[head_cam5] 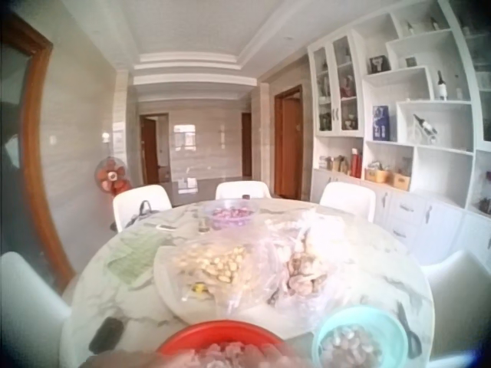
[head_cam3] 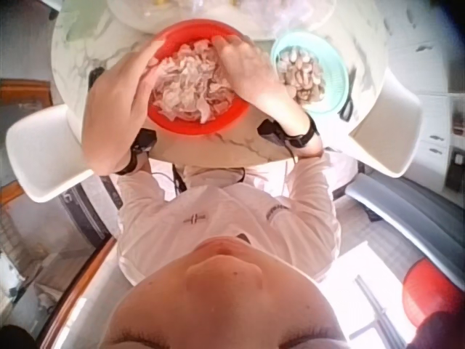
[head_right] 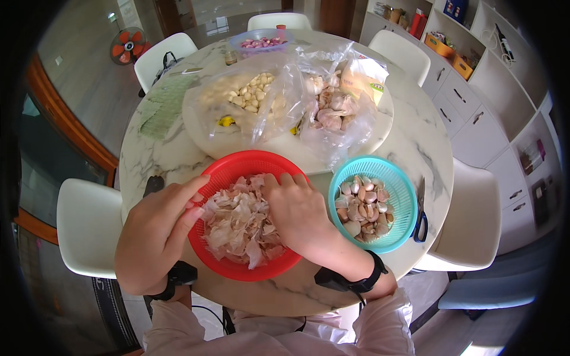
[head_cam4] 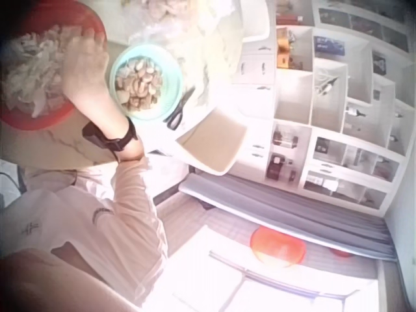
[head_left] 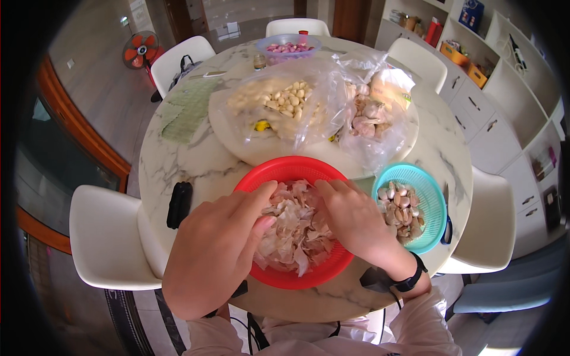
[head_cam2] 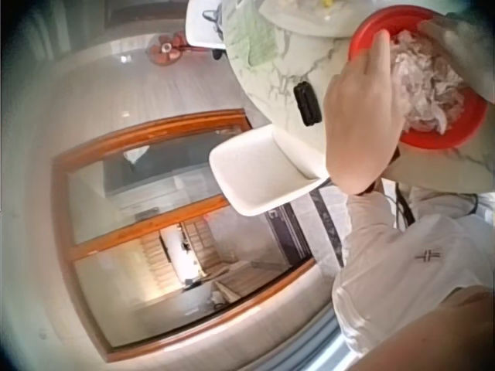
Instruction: Peeling cloves of garlic from a bulb and placing them in a bowl.
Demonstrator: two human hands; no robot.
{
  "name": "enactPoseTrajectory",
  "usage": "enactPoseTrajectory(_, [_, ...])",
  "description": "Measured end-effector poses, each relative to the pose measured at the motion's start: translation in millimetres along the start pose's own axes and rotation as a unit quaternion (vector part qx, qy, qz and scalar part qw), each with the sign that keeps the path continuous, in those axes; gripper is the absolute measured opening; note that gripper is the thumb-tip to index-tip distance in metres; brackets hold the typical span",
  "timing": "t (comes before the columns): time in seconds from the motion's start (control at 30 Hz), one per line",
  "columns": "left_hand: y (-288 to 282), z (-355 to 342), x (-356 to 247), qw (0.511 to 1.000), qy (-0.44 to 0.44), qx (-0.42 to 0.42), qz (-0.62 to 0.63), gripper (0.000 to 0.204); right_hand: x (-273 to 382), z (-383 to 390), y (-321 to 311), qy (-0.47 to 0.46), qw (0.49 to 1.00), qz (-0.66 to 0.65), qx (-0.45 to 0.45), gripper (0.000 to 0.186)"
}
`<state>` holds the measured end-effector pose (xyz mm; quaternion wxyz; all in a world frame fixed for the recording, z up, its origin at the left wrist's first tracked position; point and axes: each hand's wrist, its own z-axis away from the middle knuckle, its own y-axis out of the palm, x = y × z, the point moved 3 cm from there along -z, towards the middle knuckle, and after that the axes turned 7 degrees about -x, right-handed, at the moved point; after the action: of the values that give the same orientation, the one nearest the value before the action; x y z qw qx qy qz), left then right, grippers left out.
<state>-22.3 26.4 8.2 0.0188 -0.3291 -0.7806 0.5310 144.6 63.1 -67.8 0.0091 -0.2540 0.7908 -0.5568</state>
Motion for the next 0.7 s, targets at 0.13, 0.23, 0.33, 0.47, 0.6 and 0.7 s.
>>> enactPoseTrajectory(0.13, [-6.7, 0.3, 6.8, 0.999, -0.01, -0.046, 0.028, 0.029, 5.7, -12.7, 16.2, -0.036, 0.997, -0.044, 0.042, 0.029])
enactPoseTrajectory(0.23, [-13.5, 0.7, 8.4, 0.998, -0.022, -0.036, 0.04, 0.027, 23.6, -15.2, 30.0, -0.141, 0.985, -0.092, 0.038, 0.04])
enactPoseTrajectory(0.33, [-16.7, 1.9, 10.6, 0.998, -0.024, -0.027, 0.053, 0.027, 28.9, -5.7, 48.9, -0.201, 0.954, -0.182, 0.126, 0.044])
enactPoseTrajectory(0.47, [-18.9, 3.1, 12.9, 0.998, -0.028, -0.008, 0.063, 0.027, 36.6, 3.1, 33.8, -0.212, 0.888, -0.159, 0.377, 0.045])
enactPoseTrajectory(0.6, [-19.7, 5.1, 16.7, 0.997, -0.03, -0.013, 0.07, 0.027, 41.9, -5.0, -2.6, -0.275, 0.887, -0.291, 0.231, 0.049])
enactPoseTrajectory(0.7, [-20.0, 6.2, 16.7, 0.997, -0.019, -0.018, 0.073, 0.027, 19.3, -22.2, 6.8, -0.158, 0.943, -0.241, 0.165, 0.038])
